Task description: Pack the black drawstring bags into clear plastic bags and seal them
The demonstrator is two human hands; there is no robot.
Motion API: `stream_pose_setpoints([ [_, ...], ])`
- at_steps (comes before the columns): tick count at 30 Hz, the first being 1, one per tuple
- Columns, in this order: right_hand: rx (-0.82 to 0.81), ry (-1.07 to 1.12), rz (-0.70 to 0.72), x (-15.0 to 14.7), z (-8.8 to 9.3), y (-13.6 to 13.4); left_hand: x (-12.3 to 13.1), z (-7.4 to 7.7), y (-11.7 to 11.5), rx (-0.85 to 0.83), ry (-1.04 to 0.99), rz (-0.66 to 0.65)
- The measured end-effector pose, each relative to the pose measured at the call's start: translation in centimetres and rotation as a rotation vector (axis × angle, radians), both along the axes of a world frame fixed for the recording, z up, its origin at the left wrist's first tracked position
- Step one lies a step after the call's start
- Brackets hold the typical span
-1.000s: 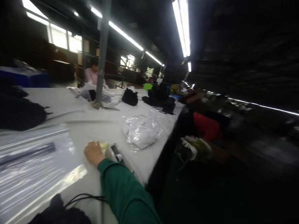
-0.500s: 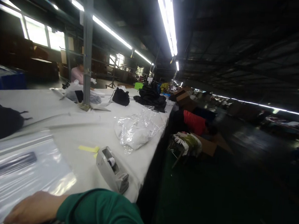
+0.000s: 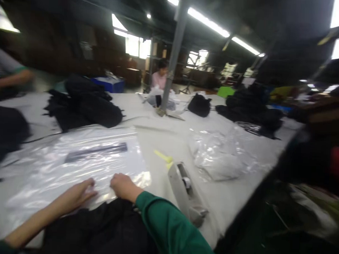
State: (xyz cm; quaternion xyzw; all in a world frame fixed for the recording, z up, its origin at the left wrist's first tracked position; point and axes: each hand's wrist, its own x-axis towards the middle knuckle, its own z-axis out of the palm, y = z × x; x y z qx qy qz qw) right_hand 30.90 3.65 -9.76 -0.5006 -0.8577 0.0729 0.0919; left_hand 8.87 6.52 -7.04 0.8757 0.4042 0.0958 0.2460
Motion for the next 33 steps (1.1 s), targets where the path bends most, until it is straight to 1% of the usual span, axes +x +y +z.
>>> stream_pose_setpoints([
  [1,0.005,0.035,-0.025,0.1,-0.2,0.9,-1.2,0.6,-0.2,0.015,0.044,0.034],
  [2,0.009,0.07,-0.062,0.2,-0.5,1.8,-1.9,1.0,-0.2,0.03,0.076,0.065],
  [4,0.006,0.124,-0.124,0.2,-0.9,3.3,-2.0,1.5,0.1,0.052,0.105,0.125],
  [6,0.0,0.155,-0.173,0.4,-0.9,4.0,-1.7,1.6,0.7,0.065,0.104,0.17],
  [8,0.001,0.168,-0.2,0.4,-0.4,4.1,-1.5,1.5,1.5,0.069,0.091,0.192],
  [10,0.018,0.174,-0.199,0.1,0.3,3.8,-1.7,1.3,2.2,0.065,0.068,0.209],
  [15,0.076,0.135,-0.111,-1.8,1.8,3.2,-3.3,0.5,3.7,0.048,-0.001,0.269],
  [18,0.074,0.086,-0.15,-1.7,1.9,3.6,-4.4,-0.1,4.3,0.037,-0.058,0.325],
  [21,0.063,0.087,-0.267,0.8,1.8,3.7,-6.5,-0.7,4.7,0.013,-0.135,0.401],
  [23,0.054,0.14,-0.37,3.5,1.8,3.3,-8.5,-1.0,4.7,-0.01,-0.211,0.476],
  [25,0.041,0.235,-0.479,6.5,1.7,2.6,-10.8,-1.3,4.7,-0.041,-0.316,0.583],
  [27,0.013,0.367,-0.588,9.0,1.5,1.8,-12.8,-1.6,4.7,-0.096,-0.446,0.704],
  [29,-0.043,0.531,-0.688,10.6,1.2,1.1,-14.2,-1.7,4.8,-0.189,-0.598,0.823],
  [31,-0.138,0.729,-0.755,11.1,0.9,0.6,-14.8,-1.7,5.1,-0.307,-0.77,0.913],
  [33,-0.26,0.957,-0.769,10.8,0.8,0.4,-14.9,-1.5,5.4,-0.419,-0.945,0.959],
])
